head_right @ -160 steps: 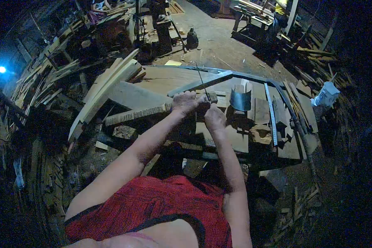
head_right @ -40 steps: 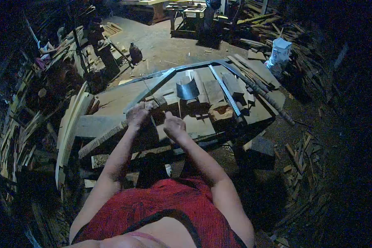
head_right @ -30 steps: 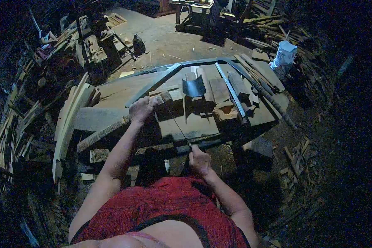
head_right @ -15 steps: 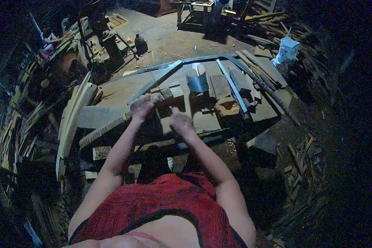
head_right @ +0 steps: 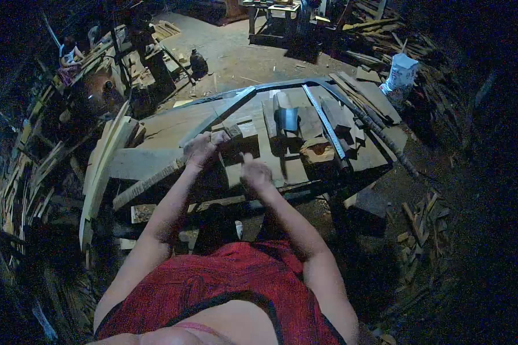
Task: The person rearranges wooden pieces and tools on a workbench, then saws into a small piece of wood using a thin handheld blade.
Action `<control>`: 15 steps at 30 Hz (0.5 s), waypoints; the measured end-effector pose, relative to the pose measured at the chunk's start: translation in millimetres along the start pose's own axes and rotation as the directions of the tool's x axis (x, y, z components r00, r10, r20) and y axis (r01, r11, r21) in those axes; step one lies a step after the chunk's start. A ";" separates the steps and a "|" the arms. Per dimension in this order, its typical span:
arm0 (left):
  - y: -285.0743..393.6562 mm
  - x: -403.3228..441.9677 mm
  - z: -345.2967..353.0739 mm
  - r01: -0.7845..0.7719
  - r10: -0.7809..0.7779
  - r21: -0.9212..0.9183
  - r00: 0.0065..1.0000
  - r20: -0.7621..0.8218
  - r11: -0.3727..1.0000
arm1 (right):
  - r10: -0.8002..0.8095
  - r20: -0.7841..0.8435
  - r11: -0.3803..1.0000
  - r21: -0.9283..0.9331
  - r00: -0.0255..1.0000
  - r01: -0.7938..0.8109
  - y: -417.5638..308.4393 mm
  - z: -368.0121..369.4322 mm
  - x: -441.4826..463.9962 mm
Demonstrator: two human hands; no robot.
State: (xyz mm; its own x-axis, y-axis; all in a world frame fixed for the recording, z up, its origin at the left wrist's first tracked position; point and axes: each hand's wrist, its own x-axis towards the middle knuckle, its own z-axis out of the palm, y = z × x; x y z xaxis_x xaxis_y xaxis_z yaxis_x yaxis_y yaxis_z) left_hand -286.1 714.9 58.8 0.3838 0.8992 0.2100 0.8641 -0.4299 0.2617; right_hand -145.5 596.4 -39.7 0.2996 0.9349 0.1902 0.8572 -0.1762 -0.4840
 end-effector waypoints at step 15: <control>-0.9 -2.3 -1.4 -0.039 0.041 0.050 0.999 -0.033 0.998 | 0.043 -0.118 0.986 0.163 0.992 -0.023 -7.3 -53.9 -131.4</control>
State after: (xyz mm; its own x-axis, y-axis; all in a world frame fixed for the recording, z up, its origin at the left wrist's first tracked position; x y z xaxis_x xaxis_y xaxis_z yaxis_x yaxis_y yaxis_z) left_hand -288.2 713.1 59.4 0.4074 0.8778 0.2518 0.8636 -0.4600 0.2062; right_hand -168.6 458.3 -15.1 0.3837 0.8835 0.2688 0.7702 -0.1456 -0.6209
